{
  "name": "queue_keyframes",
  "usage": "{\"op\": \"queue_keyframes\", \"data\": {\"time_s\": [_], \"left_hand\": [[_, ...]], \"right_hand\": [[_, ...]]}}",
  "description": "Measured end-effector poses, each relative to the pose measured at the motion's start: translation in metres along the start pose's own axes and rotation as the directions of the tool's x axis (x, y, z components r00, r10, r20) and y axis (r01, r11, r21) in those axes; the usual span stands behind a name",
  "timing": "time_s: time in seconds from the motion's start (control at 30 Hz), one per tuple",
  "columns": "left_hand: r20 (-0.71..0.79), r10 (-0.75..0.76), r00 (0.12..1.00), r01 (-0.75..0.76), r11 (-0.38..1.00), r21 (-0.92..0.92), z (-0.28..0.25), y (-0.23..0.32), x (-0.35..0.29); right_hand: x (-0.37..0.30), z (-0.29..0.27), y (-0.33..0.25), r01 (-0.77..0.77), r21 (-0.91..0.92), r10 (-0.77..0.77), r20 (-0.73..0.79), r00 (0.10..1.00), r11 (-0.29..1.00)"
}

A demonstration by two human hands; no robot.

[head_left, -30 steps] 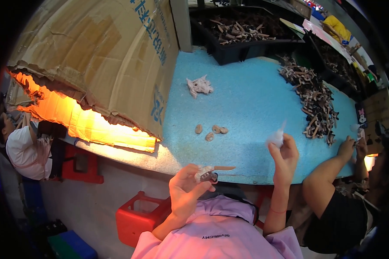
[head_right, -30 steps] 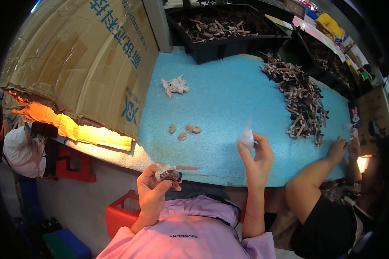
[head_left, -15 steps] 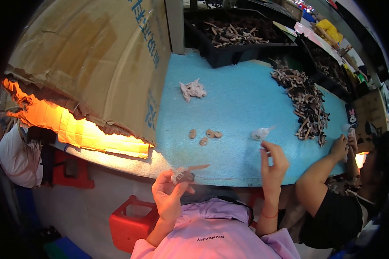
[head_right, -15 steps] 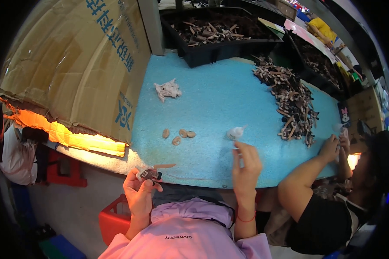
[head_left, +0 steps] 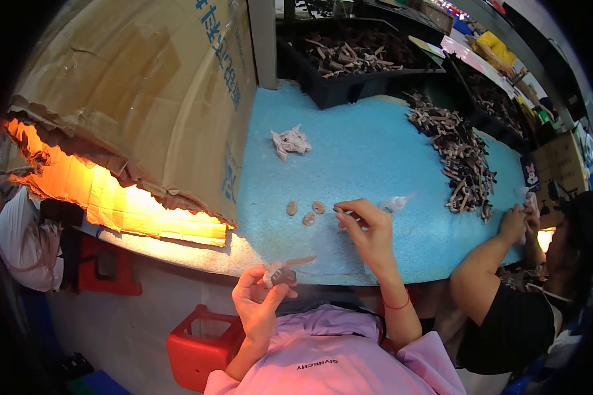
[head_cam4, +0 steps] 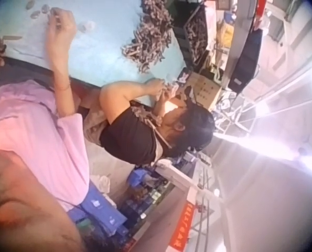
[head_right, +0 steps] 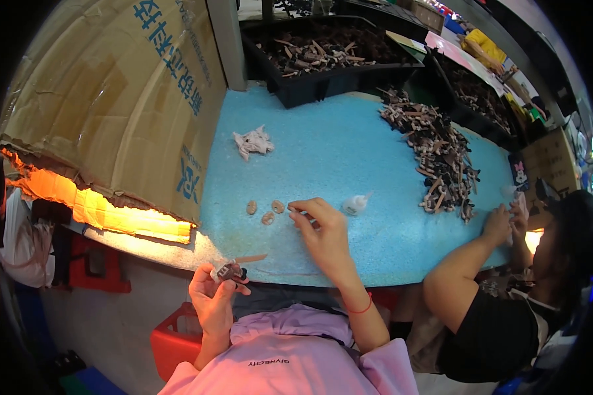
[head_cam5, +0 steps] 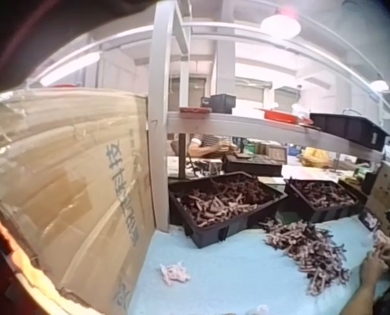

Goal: The person applies glue from a glue bottle to small plastic components and assembles them by hand to build a structure.

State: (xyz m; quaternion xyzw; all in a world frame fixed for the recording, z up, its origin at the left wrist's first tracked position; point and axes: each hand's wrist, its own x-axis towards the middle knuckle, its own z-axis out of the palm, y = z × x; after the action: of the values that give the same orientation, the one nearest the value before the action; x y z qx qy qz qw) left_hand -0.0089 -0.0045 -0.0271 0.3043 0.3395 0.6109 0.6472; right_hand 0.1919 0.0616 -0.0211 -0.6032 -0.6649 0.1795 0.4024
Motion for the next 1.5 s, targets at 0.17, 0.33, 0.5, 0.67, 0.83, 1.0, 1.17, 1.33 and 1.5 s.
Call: {"op": "queue_keyframes", "data": {"time_s": [0.17,0.33,0.5,0.67,0.83,1.0,1.17,1.33,1.5], "left_hand": [[0.009,-0.05,0.999,0.05,0.998,0.03,0.01,0.001,0.005],[0.067,0.091,0.994,-0.102,0.979,0.179,0.019,-0.006,0.011],[0.119,0.356,0.927,-0.374,0.842,0.39,0.024,-0.015,0.014],[0.301,0.581,0.756,-0.62,0.489,0.614,0.027,-0.012,0.018],[0.375,0.626,0.683,-0.67,0.333,0.664,0.028,-0.007,0.018],[0.433,0.636,0.639,-0.715,0.282,0.64,0.025,-0.009,0.017],[0.475,0.654,0.589,-0.746,0.214,0.631,0.025,-0.006,0.019],[0.504,0.638,0.582,-0.753,0.19,0.63,0.025,-0.003,0.019],[0.526,0.618,0.584,-0.76,0.188,0.622,0.024,-0.001,0.019]], "right_hand": [[-0.02,-0.024,-0.011,-0.353,0.759,0.318,0.202,0.926,0.547],[-0.035,-0.031,-0.023,-0.342,0.907,0.265,0.276,0.924,0.246],[-0.043,-0.039,-0.036,-0.337,0.927,0.141,0.316,0.938,0.163],[-0.046,-0.042,-0.054,-0.448,0.847,0.167,0.416,0.894,0.285],[-0.044,-0.039,-0.063,-0.463,0.856,0.139,0.443,0.886,0.23],[-0.044,-0.036,-0.065,-0.513,0.82,0.156,0.489,0.858,0.253],[-0.045,-0.033,-0.067,-0.529,0.83,0.229,0.488,0.842,0.176],[-0.047,-0.028,-0.065,-0.512,0.853,0.237,0.479,0.845,0.103],[-0.048,-0.028,-0.059,-0.503,0.858,0.167,0.484,0.859,0.098]]}}
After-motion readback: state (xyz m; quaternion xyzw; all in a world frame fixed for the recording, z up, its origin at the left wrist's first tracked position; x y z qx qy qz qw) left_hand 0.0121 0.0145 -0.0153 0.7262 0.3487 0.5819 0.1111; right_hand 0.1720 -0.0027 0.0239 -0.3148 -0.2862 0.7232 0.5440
